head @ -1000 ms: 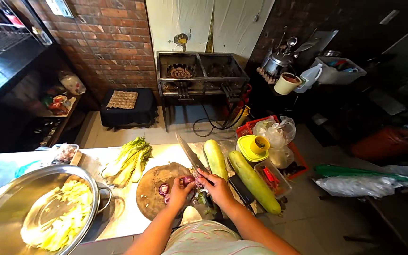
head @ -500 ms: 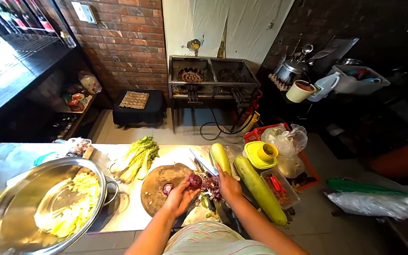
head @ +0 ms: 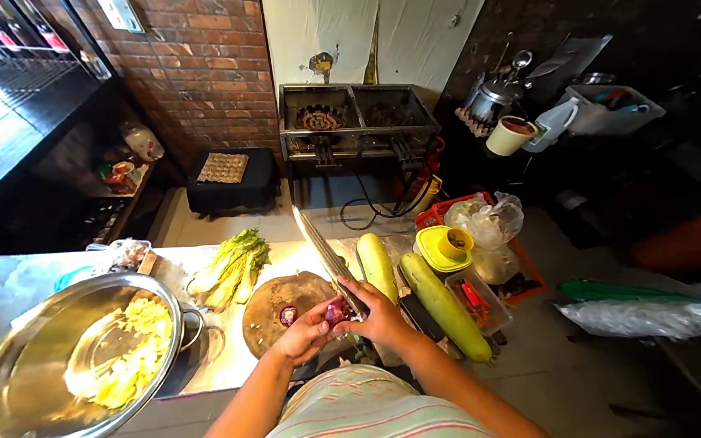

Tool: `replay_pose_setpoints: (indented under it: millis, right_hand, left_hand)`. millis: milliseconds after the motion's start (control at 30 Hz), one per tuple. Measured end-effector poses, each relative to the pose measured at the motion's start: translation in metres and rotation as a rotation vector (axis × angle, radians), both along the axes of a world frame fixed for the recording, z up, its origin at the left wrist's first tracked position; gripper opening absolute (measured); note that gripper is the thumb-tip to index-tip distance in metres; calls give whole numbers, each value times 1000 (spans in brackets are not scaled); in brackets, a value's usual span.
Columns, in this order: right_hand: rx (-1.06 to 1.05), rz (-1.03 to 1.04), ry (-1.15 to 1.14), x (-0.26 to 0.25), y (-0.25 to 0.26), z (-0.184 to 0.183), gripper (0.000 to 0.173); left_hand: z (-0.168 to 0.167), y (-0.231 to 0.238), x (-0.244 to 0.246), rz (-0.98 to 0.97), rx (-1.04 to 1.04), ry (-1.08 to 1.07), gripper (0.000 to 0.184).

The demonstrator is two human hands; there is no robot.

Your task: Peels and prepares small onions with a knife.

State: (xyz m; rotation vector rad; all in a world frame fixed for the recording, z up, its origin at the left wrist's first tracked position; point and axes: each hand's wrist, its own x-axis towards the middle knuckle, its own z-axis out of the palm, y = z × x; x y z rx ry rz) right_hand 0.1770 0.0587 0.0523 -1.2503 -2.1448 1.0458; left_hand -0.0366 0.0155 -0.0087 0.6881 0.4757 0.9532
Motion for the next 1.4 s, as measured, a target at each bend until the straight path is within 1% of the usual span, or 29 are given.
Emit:
replay_pose_setpoints:
  millis: [133, 233, 333, 400, 667, 767, 900, 967, 1200, 1400]
  right_hand:
    - [35, 3, -7, -5, -5, 12, 92]
    - [64, 8, 6, -6, -10, 17, 89]
    - [108, -2, -1, -8, -14, 21, 85]
    - [116, -26, 20, -9, -17, 23, 83]
    - [71, -84, 221, -13, -23, 29, 82]
    - [72, -73, 281, -13, -25, 29, 76]
    - [87, -55, 312, -14, -28, 29, 71]
    - [73, -36, 347, -15, -29, 27, 66]
    - [25, -1, 427, -17, -28, 22, 59]
    - [78, -34, 348, -15, -29, 21, 51]
  left_hand:
    - [3, 0, 0, -35, 39, -45, 69]
    - [11, 2, -2, -62, 140, -44, 54]
    - [19, 4, -4, -69, 228, -13, 47]
    - [23, 3, -3, -57, 256, -4, 46]
    - [42, -5, 1, -10, 320, 50, 38]
    - [46, -6, 1, -7, 350, 49, 35]
    - [46, -8, 1, 9, 370, 49, 35]
    - [45, -8, 0, 19, 378, 50, 35]
    - [42, -6, 0, 48, 373, 59, 36]
    - [37, -4, 1, 58, 339, 61, 35]
